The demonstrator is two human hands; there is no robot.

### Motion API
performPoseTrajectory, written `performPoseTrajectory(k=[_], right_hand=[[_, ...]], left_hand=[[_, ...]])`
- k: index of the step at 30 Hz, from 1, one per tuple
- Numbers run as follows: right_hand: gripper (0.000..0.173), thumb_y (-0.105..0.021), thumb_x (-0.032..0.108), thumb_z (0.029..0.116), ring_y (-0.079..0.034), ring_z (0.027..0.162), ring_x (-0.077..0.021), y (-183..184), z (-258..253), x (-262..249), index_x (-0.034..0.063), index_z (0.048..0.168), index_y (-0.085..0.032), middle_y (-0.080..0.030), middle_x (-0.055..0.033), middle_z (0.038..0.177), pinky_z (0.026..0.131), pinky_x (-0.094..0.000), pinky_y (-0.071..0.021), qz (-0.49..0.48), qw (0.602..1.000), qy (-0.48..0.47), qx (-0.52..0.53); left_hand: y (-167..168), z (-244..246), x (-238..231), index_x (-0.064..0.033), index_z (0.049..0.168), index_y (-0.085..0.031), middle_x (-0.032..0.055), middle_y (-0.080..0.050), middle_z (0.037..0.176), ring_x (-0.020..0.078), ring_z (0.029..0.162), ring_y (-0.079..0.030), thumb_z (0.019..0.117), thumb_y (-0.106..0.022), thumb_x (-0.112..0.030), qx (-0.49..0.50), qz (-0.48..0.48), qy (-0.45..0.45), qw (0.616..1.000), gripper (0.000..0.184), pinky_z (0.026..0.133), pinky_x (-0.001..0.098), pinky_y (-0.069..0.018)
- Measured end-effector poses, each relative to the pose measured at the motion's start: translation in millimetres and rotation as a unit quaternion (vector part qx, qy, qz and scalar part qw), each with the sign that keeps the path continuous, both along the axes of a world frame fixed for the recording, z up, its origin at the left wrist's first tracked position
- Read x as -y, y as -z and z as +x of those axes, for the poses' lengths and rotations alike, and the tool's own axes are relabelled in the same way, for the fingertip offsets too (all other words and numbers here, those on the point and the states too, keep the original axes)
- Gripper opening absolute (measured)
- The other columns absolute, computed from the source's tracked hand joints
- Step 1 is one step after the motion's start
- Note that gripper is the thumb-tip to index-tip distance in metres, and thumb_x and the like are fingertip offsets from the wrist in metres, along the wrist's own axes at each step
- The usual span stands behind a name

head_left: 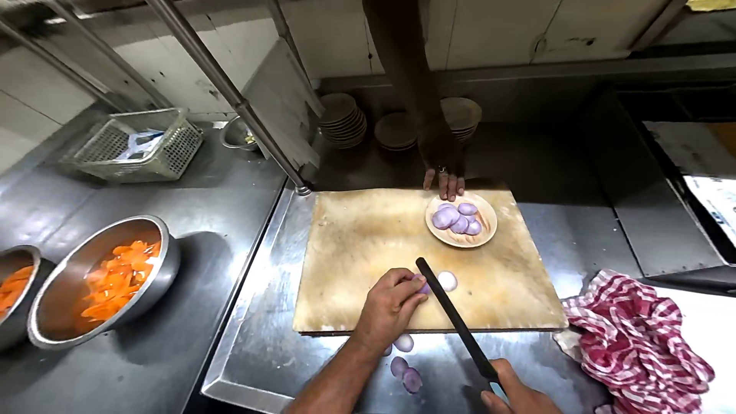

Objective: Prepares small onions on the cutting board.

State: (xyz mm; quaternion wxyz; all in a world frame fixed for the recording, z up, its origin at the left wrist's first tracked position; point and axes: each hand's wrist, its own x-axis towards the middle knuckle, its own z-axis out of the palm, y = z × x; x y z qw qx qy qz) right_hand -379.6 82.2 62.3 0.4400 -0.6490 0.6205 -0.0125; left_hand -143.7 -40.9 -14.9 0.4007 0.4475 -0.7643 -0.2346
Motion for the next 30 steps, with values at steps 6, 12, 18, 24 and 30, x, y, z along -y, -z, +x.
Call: performPoseTrajectory(k=[6,12,18,24,30], right_hand=[[0.038,-0.048,0.026,0.1077,-0.071,0.085,-0.0415,5,34,52,0.0017,0.137,-0.046,-0.068,-0.0215,0.089,0.077,-0.0557,-0.0562,0.012,0.998,-0.022,-0.049],[0.04,-0.048,0.025,0.1074,-0.07,0.088,-0.0491,19,14,8,-0.0043,0.135,-0.048,-0.069,-0.0291,0.096,0.077,-0.0628,-0.0549,0.047,0.998,0.003,-0.052],[0.039,-0.051,0.025,0.106,-0.069,0.074,-0.043,10,7,7,-0.0006,0.135,-0.049,-0.068,-0.0234,0.083,0.069,-0.0592,-0.0547,0.008,0.999,0.034,0.023],[0.039,-0.05,0.025,0.1062,-0.069,0.073,-0.0426,4,4,5,-0.0017,0.135,-0.05,-0.068,-0.0228,0.083,0.069,-0.059,-0.0548,-0.008,1.0,0.014,0.022],[0.039,-0.049,0.026,0.107,-0.069,0.076,-0.043,2,14,18,-0.0023,0.135,-0.047,-0.067,-0.0232,0.084,0.071,-0.0585,-0.055,0.007,1.0,-0.001,0.009]], left_hand=[[0,0,3,-0.012,0.113,-0.079,0.0054,-0.072,0.112,0.0113,0.104,-0.069,0.0966,-0.07,-0.024,-0.01,0.011,0.004,1.0,0.022,0.092,0.0282,-0.0587],[2,1,3,-0.0111,0.111,-0.079,0.0061,-0.073,0.111,0.0121,0.104,-0.069,0.0961,-0.071,-0.023,-0.023,0.005,-0.005,1.0,0.021,0.093,0.0278,-0.0582],[1,2,1,-0.0112,0.11,-0.08,0.0047,-0.073,0.11,0.0102,0.103,-0.069,0.0972,-0.069,-0.021,-0.032,-0.001,0.003,0.999,0.019,0.092,0.027,-0.0583],[1,1,0,-0.0102,0.108,-0.08,0.0052,-0.072,0.11,0.0105,0.103,-0.069,0.0978,-0.069,-0.022,-0.026,-0.004,-0.004,1.0,0.019,0.092,0.0269,-0.0582],[1,1,1,-0.0103,0.108,-0.08,0.005,-0.073,0.11,0.0105,0.103,-0.069,0.0977,-0.068,-0.022,-0.021,-0.003,-0.009,1.0,0.019,0.092,0.0265,-0.0581]])
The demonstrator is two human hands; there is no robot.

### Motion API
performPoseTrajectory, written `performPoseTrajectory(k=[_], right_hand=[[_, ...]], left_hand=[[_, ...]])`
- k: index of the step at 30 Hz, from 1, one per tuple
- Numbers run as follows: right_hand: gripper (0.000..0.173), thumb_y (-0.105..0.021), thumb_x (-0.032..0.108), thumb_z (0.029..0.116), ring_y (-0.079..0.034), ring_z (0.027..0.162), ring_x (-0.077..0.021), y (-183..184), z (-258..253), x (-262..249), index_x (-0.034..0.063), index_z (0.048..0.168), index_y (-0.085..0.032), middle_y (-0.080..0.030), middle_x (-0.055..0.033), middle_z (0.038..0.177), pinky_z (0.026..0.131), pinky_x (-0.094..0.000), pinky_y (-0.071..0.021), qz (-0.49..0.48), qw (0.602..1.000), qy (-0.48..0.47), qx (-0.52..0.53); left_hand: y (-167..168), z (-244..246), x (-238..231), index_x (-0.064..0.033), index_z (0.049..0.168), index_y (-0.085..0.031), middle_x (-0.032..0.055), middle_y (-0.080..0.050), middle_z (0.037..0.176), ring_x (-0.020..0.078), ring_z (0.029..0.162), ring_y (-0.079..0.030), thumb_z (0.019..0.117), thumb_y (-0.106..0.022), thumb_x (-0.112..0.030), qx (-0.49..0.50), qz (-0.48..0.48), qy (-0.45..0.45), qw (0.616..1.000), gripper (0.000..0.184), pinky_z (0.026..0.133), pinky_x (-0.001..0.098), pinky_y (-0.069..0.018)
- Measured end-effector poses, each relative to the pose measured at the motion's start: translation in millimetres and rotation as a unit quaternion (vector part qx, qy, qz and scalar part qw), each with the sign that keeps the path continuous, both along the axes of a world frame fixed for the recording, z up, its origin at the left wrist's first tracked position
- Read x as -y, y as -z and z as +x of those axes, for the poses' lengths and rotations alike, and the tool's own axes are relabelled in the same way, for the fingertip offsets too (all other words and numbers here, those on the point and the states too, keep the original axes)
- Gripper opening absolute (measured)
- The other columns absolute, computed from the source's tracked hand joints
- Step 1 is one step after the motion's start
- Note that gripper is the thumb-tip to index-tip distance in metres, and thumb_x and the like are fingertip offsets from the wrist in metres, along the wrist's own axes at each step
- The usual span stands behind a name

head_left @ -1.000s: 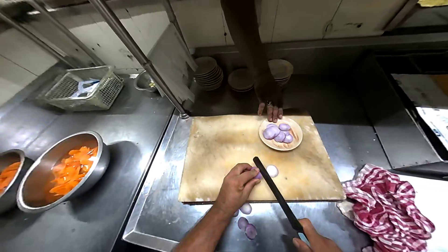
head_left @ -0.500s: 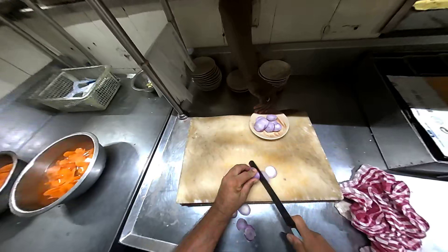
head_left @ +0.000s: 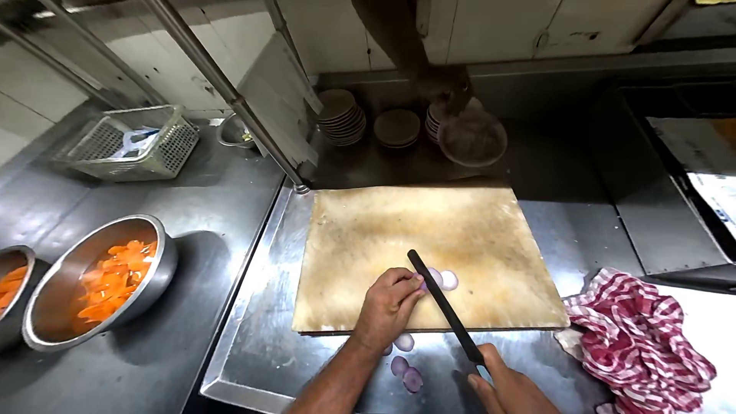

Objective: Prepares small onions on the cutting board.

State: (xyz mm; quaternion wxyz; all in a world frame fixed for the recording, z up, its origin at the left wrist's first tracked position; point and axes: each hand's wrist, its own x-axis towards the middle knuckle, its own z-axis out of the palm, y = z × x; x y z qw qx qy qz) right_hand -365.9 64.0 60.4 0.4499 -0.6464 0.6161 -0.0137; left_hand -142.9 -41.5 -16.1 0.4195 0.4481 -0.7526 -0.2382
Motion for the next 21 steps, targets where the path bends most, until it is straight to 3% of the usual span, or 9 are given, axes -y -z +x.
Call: performPoseTrajectory(k=[4,7,9,10,12,14,17,21], right_hand=[[0.04,-0.048,0.026,0.1077,-0.07,0.084,-0.0415,4,21,32,0.0011,0.138,-0.045,-0.068,-0.022,0.089,0.077,-0.0558,-0.0559,0.024,0.999,-0.01,-0.036],[0.041,-0.049,0.024,0.1074,-0.07,0.089,-0.0461,9,19,17,-0.0018,0.139,-0.045,-0.069,-0.0266,0.093,0.08,-0.0603,-0.0549,0.054,0.998,-0.002,-0.044],[0.042,-0.05,0.024,0.1069,-0.07,0.085,-0.0464,15,12,7,-0.0031,0.138,-0.045,-0.068,-0.0271,0.09,0.078,-0.0609,-0.0548,0.049,0.999,0.011,-0.018],[0.042,-0.051,0.025,0.1067,-0.07,0.081,-0.044,19,6,6,-0.0019,0.138,-0.045,-0.068,-0.0255,0.088,0.075,-0.0594,-0.0551,0.057,0.998,0.02,0.008],[0.038,-0.049,0.027,0.1063,-0.064,0.062,-0.0309,34,-8,7,0.0041,0.137,-0.046,-0.062,-0.0159,0.077,0.06,-0.049,-0.0558,0.093,0.988,0.041,0.115],[0.038,-0.049,0.03,0.1046,-0.057,0.052,-0.0207,49,-21,11,0.0093,0.136,-0.045,-0.055,-0.0072,0.069,0.05,-0.0399,-0.052,0.142,0.958,0.053,0.243],[0.035,-0.05,0.033,0.1019,-0.052,0.048,-0.0149,61,-27,10,0.0127,0.131,-0.047,-0.052,-0.0018,0.067,0.046,-0.0338,-0.0488,0.177,0.924,0.044,0.336],[0.029,-0.054,0.027,0.1016,-0.052,0.048,-0.0151,65,-30,-3,0.0103,0.125,-0.051,-0.053,-0.0027,0.068,0.045,-0.0337,-0.0479,0.159,0.92,0.047,0.355]], left_hand=[[0,-1,2,-0.0092,0.108,-0.079,0.0058,-0.073,0.11,0.0121,0.104,-0.069,0.0972,-0.069,-0.021,0.003,-0.005,-0.009,1.0,0.019,0.094,0.0283,-0.0581],[2,-2,1,-0.0098,0.107,-0.08,0.0055,-0.073,0.108,0.0126,0.103,-0.07,0.0966,-0.069,-0.022,0.009,-0.004,-0.019,1.0,0.019,0.094,0.0288,-0.0582],[1,-4,4,-0.0111,0.109,-0.08,0.0052,-0.073,0.107,0.0135,0.104,-0.069,0.0971,-0.069,-0.024,0.022,-0.002,-0.02,1.0,0.021,0.094,0.0298,-0.0578],[1,-5,4,-0.0122,0.111,-0.079,0.0052,-0.073,0.108,0.0141,0.105,-0.069,0.0976,-0.068,-0.025,0.034,0.001,-0.019,0.999,0.022,0.094,0.0305,-0.0576],[-1,-6,4,-0.0137,0.114,-0.078,0.0054,-0.071,0.109,0.0156,0.106,-0.067,0.0989,-0.066,-0.028,0.061,0.017,-0.011,0.998,0.024,0.095,0.0325,-0.0568],[-2,-5,5,-0.0128,0.112,-0.078,0.0069,-0.07,0.107,0.0184,0.105,-0.066,0.0983,-0.065,-0.026,0.079,0.029,0.003,0.996,0.024,0.094,0.0352,-0.0557],[-7,6,-6,-0.0121,0.104,-0.079,0.0087,-0.07,0.102,0.0223,0.101,-0.066,0.0949,-0.063,-0.024,0.126,0.034,0.011,0.991,0.022,0.091,0.0374,-0.0558],[-15,29,-29,-0.0108,0.093,-0.078,0.0098,-0.071,0.098,0.0255,0.097,-0.067,0.0916,-0.063,-0.022,0.162,0.045,-0.023,0.986,0.019,0.086,0.0391,-0.0565]])
